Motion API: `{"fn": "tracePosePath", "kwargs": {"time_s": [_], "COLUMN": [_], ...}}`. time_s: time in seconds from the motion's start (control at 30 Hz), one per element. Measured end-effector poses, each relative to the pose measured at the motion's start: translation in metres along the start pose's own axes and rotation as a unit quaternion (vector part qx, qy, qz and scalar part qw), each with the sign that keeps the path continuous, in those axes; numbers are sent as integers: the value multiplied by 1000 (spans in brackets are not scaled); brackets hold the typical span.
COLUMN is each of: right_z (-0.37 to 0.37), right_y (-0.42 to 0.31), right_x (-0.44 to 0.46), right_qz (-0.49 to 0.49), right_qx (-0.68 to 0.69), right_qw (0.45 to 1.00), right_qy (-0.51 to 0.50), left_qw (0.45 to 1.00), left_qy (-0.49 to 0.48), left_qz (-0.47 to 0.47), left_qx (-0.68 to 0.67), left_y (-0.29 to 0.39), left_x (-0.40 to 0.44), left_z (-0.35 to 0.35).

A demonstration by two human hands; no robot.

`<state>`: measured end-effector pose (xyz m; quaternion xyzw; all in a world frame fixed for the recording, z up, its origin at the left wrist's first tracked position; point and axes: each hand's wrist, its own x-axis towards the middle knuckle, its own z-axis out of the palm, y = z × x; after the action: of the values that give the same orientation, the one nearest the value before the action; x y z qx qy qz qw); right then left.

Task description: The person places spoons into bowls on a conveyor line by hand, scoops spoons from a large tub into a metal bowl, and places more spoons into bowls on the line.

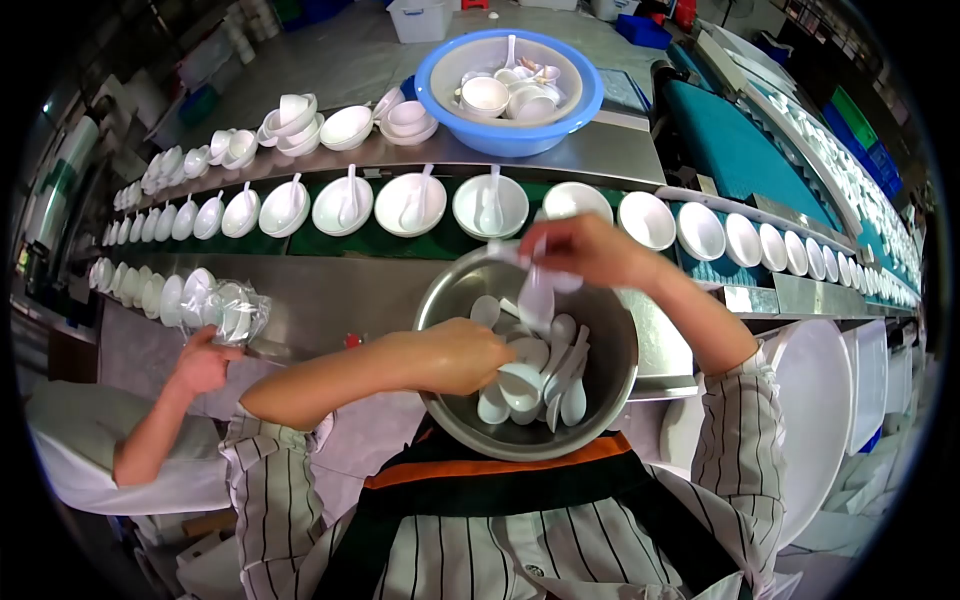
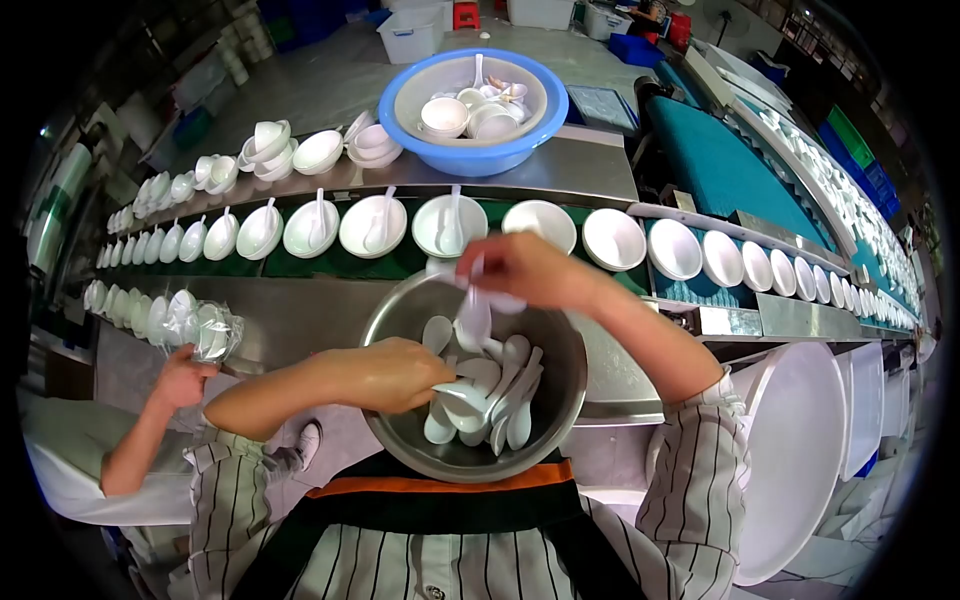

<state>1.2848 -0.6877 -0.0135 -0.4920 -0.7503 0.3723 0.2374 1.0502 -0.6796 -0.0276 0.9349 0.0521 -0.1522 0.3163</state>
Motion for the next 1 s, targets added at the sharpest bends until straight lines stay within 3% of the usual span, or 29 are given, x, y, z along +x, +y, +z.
{"fn": "tracePosePath", "kwargs": {"time_s": [0.03,0.1,0.23,0.33,0.43,0.5,0.67,0.77,0.87,0.97,1.0], "right_z": [-7,-28,-10,9,7,-8,-6,-9,-14,-12,-14], "right_y": [19,47,142,171,167,139,138,127,158,111,90], "right_x": [7,22,41,46,53,49,67,71,67,62,62], "right_qz": [-27,24,87,106,61,84,52,84,56,87,69], "right_qx": [44,43,-15,-20,40,-1,-6,-197,-297,-233,-123], "right_qw": [995,974,925,934,933,933,966,934,945,953,979], "right_qy": [80,223,369,340,352,351,255,285,124,172,150], "left_qw": [1000,997,998,998,996,994,994,992,987,981,979], "left_qy": [10,26,13,28,58,71,54,71,112,158,181], "left_qz": [-16,-43,-47,-39,-17,-9,-1,12,22,-9,-19], "left_qx": [-20,-54,-47,-39,-65,-79,-91,-102,-113,-110,-97], "left_y": [2,4,5,3,-5,-8,-5,-6,-18,-32,-39], "left_x": [0,0,5,6,1,1,15,11,7,5,7], "left_z": [0,-2,-1,-3,0,-1,-9,-17,-28,-57,-66]}}
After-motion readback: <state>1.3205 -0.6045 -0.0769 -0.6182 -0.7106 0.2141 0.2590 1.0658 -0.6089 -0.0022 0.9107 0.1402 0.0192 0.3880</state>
